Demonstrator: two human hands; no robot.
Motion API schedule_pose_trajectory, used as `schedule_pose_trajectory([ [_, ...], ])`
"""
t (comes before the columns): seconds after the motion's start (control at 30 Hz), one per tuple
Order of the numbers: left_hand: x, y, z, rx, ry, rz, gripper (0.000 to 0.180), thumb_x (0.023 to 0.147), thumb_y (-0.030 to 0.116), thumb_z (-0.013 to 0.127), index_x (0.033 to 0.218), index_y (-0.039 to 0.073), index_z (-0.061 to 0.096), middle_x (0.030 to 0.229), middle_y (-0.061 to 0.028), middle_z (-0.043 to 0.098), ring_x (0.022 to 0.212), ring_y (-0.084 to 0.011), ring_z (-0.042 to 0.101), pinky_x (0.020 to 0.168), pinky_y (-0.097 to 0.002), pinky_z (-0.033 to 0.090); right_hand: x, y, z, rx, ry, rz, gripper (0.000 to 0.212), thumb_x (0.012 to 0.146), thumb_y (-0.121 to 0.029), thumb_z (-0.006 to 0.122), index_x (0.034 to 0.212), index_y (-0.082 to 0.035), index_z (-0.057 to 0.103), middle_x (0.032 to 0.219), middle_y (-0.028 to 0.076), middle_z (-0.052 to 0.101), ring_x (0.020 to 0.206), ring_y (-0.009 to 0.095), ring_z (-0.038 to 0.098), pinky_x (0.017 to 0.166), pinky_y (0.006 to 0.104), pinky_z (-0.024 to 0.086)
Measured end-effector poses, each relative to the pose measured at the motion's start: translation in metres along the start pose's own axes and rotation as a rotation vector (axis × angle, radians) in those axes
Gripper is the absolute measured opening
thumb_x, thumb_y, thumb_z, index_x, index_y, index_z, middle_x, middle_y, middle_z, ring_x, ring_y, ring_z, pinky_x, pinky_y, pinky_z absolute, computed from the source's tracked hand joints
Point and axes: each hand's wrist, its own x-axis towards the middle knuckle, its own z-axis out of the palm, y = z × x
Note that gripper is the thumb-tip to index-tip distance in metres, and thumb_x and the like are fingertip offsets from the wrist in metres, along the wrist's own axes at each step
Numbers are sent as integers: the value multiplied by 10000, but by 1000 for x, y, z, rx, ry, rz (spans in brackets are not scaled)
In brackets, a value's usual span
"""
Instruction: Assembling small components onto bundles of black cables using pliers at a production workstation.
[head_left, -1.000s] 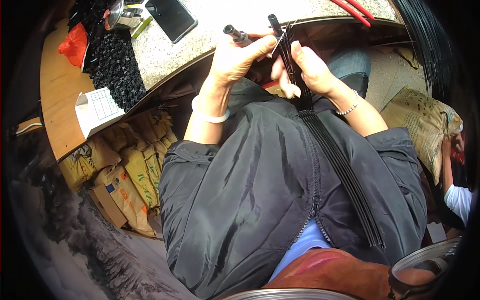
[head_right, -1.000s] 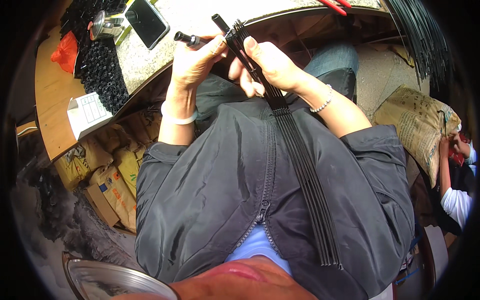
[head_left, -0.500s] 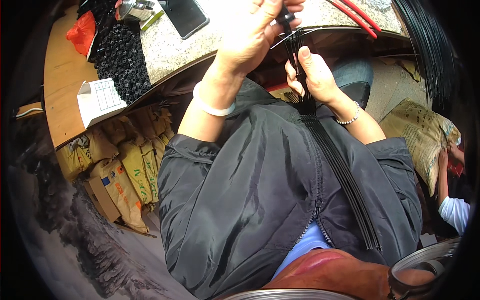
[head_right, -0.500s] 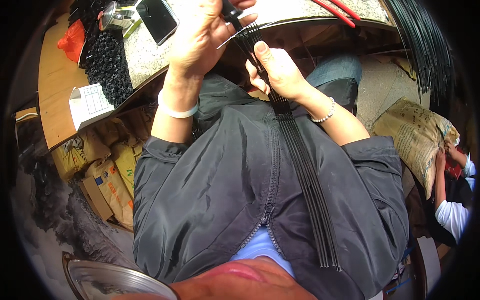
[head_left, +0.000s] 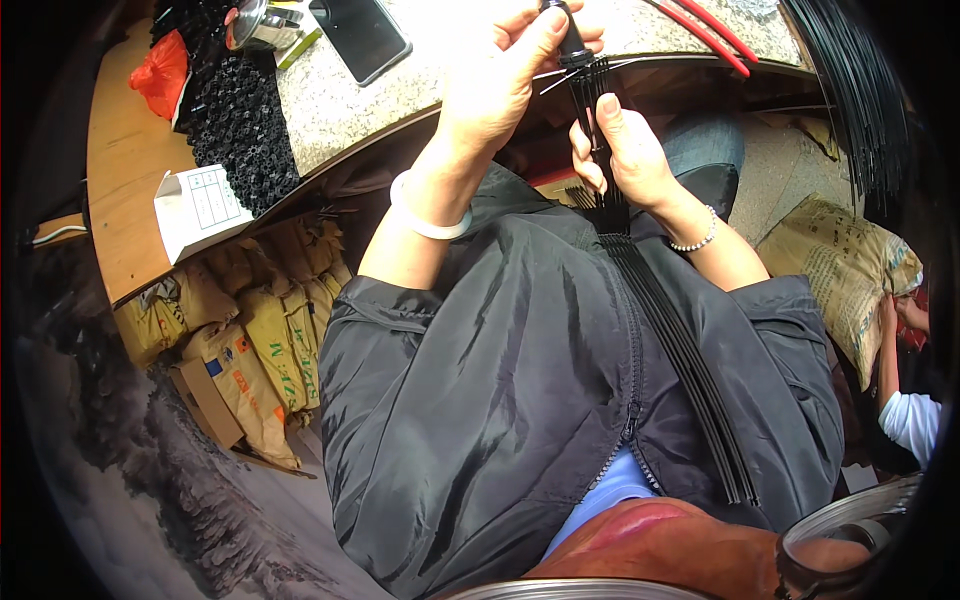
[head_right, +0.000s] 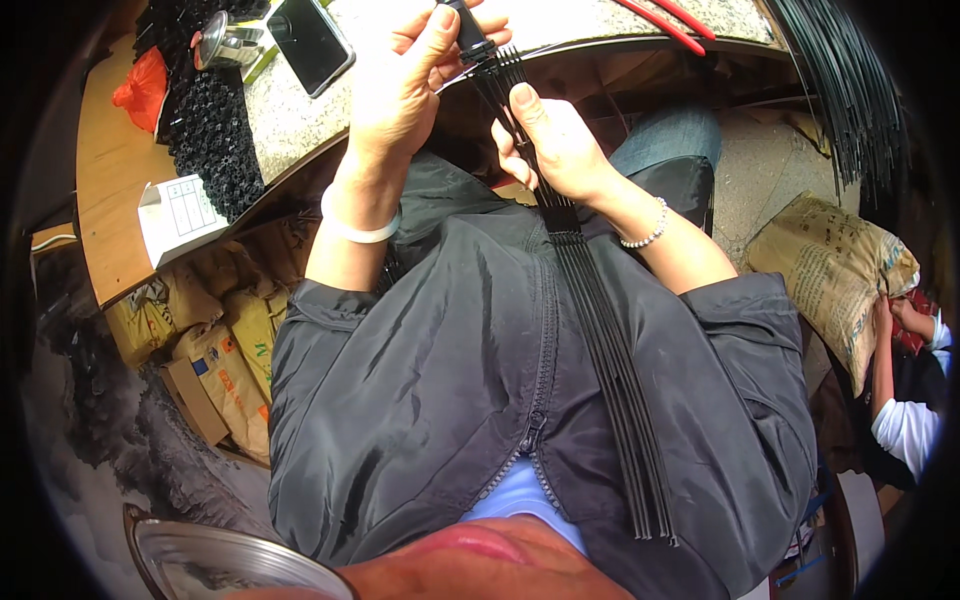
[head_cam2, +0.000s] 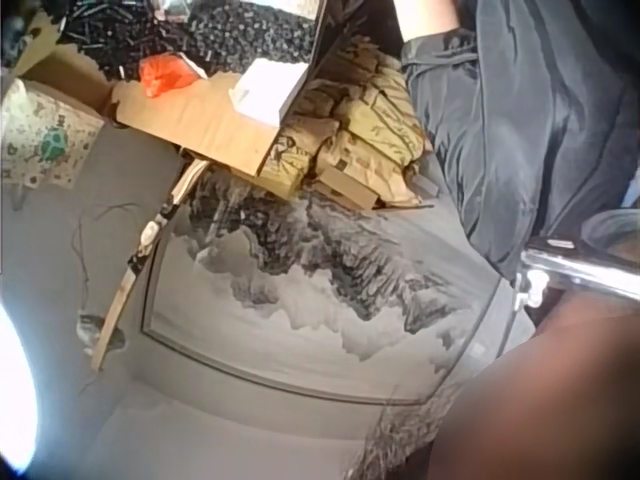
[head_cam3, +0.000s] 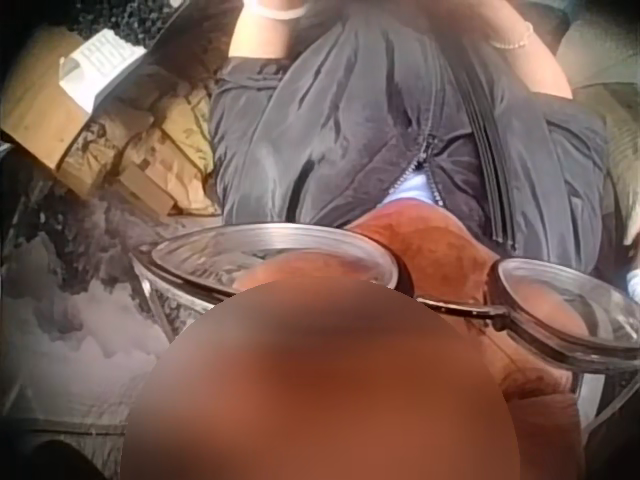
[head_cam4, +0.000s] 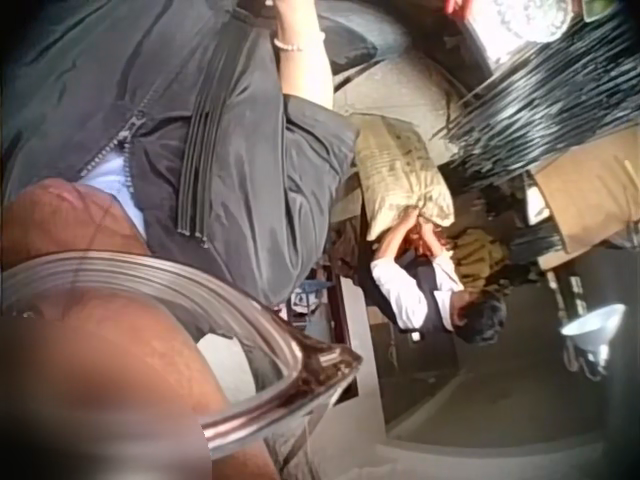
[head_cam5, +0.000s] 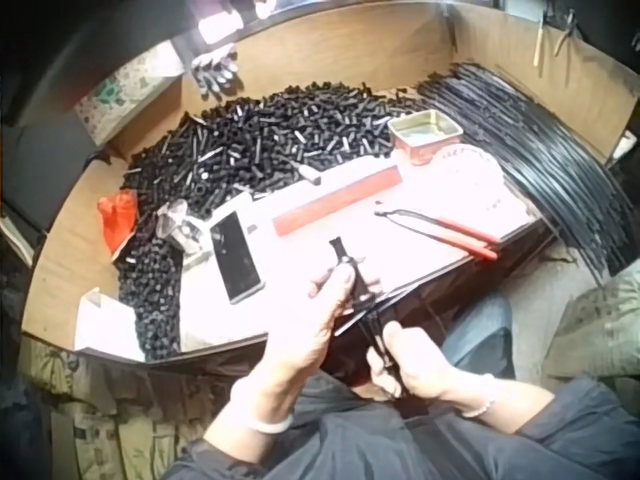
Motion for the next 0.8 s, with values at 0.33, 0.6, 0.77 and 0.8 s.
schedule_pose_trajectory([
  [0.33,-4,13,-2,322,-14,-68,302,893,218,551,1086,-13,580,786,17,575,667,-51,468,608,-191,385,-1,0,-1,20,8,18,600,900,-575,300,708,-43,499,495,35,472,404,96,428,409,215,361],
  [0.6,-1,-15,-23,235,-124,-114,216,887,185,562,955,-11,621,717,18,561,617,-56,463,576,-192,380,-3,-1,-3,92,-50,10,581,906,-547,337,701,-39,530,515,28,486,409,77,431,397,200,345],
  [0.77,-6,-12,-9,24,-221,50,215,885,169,570,1052,36,596,940,-24,625,835,-76,576,738,-212,467,-3,0,-5,135,-94,0,584,901,-554,338,700,-42,534,516,29,489,413,78,436,394,194,344],
  [0.8,-7,-11,-7,25,-221,50,215,885,169,570,1052,36,596,940,-24,625,835,-76,576,738,-212,467,-3,-1,-5,136,-94,-1,584,901,-554,338,700,-42,534,516,29,489,413,78,436,394,194,344],
])
